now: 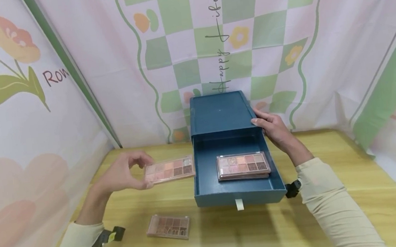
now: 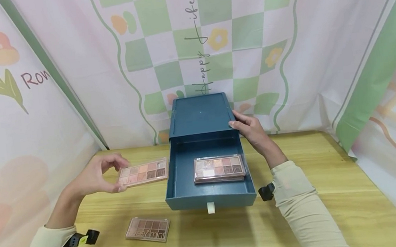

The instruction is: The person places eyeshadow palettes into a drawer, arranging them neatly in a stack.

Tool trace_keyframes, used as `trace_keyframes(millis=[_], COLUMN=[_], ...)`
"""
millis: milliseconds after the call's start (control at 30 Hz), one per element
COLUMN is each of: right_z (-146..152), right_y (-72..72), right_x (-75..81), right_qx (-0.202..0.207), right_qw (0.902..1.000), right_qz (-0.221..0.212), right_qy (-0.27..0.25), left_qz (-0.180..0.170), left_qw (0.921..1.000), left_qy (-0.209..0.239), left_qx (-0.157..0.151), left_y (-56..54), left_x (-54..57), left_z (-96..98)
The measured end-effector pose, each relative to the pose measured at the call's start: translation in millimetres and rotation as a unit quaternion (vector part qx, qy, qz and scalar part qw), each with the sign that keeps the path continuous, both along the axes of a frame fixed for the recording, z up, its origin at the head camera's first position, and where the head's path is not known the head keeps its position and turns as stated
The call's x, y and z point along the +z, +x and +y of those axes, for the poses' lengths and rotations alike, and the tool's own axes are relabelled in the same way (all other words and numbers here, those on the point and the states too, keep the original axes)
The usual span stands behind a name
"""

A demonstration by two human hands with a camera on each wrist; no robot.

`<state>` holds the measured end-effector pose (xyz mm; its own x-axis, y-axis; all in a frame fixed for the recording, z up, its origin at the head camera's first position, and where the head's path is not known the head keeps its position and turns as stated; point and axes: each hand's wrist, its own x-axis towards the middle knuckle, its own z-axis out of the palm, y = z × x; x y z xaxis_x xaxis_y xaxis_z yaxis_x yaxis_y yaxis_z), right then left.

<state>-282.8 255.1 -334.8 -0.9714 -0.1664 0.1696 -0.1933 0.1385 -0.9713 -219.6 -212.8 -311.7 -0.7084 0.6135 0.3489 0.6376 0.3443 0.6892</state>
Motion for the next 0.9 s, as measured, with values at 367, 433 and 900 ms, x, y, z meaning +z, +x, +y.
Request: trace_keyframes(millis=[367,433,900], right_z=[0,0,-1], right_y=[-1.5,-1.6,-2.6], right_x=[-1.6,-1.7,-2.8], right_qx=[0.007,0.007,0.000], right_qw=[0.9999,0.9998,0.9998], right_qz=[0.002,0.000,0.010], right_qy=[-0.015,-0.017,-0.018], left_qz=[0.003,0.000,0.010], left_qw=[0.9976,0.9965,0.9964], left_qy=[-0.054,-0.064,-0.077], left_qx=[0.043,0.053,0.034], left_y=[11.7,11.8,1.9], left_x=[24.0,26.2,32.0], left_z=[43.4,52.1,112.7])
